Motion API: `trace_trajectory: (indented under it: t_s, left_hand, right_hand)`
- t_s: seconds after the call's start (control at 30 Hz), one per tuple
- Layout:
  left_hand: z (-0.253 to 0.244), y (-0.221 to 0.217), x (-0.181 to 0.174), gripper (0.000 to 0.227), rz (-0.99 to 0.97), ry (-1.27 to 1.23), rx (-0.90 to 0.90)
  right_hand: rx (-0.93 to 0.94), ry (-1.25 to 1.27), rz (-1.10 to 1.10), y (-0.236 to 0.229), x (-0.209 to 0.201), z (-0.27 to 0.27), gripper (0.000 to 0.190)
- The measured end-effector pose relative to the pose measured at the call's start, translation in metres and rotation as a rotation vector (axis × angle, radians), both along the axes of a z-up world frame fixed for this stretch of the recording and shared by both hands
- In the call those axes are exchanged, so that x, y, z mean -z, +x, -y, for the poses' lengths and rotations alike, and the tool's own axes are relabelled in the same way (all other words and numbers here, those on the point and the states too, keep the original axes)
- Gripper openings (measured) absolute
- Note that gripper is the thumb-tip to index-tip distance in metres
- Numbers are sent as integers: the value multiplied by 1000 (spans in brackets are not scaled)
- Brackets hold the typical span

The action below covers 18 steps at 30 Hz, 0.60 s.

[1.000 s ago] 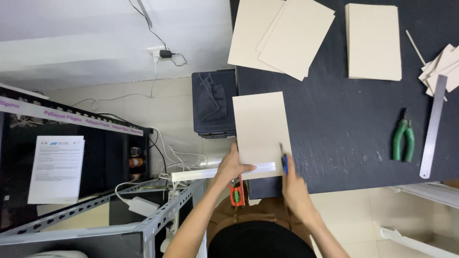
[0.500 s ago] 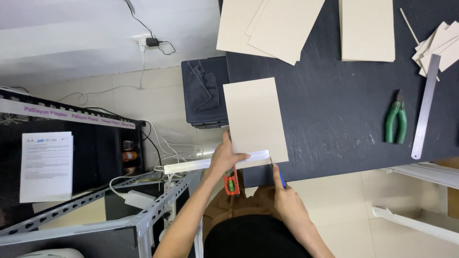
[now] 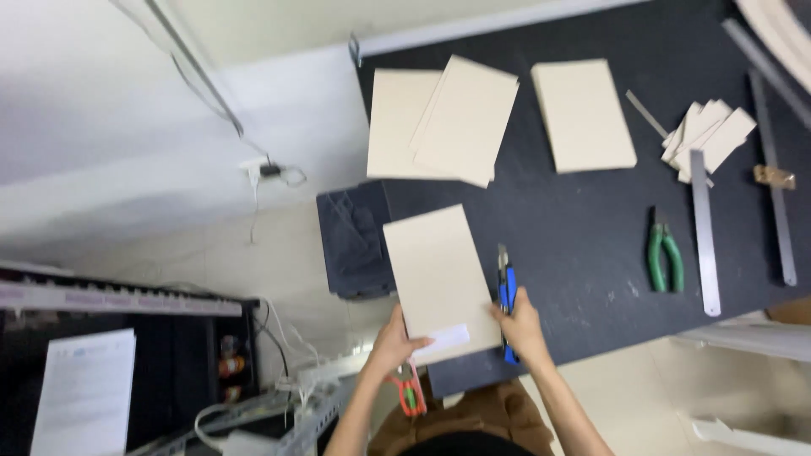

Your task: Measuring and cutting cardboard sheets into specific sizes using rulers and a utility knife on a workbench.

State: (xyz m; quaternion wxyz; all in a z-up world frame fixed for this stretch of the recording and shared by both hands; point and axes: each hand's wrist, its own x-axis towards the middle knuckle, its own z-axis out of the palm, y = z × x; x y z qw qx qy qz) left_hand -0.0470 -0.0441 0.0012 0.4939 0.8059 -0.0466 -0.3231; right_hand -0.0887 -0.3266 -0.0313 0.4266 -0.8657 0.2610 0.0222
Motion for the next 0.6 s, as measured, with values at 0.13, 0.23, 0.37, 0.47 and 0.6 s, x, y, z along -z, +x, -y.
trace_trajectory:
  t_s: [0.13, 0.23, 0.37, 0.47, 0.6]
  left_hand:
    - [-8, -9, -19, 105, -140, -137, -88]
    - [-22, 1, 5, 112, -103, -211, -187]
    - [-53, 4, 36, 97, -105, -414, -372]
    - [-65, 0, 60, 99, -140, -412, -486]
    - [-73, -1, 110, 102, -204, -374, -519]
  right_hand:
    - [133, 277, -76, 15, -49, -20, 30]
    - [232, 411, 128, 66, -38, 3, 28]
    - [244, 396, 257, 163, -65, 40, 35]
    - [218, 630, 346, 228, -84, 64, 31]
    - [213, -52, 121, 285, -34, 179, 35]
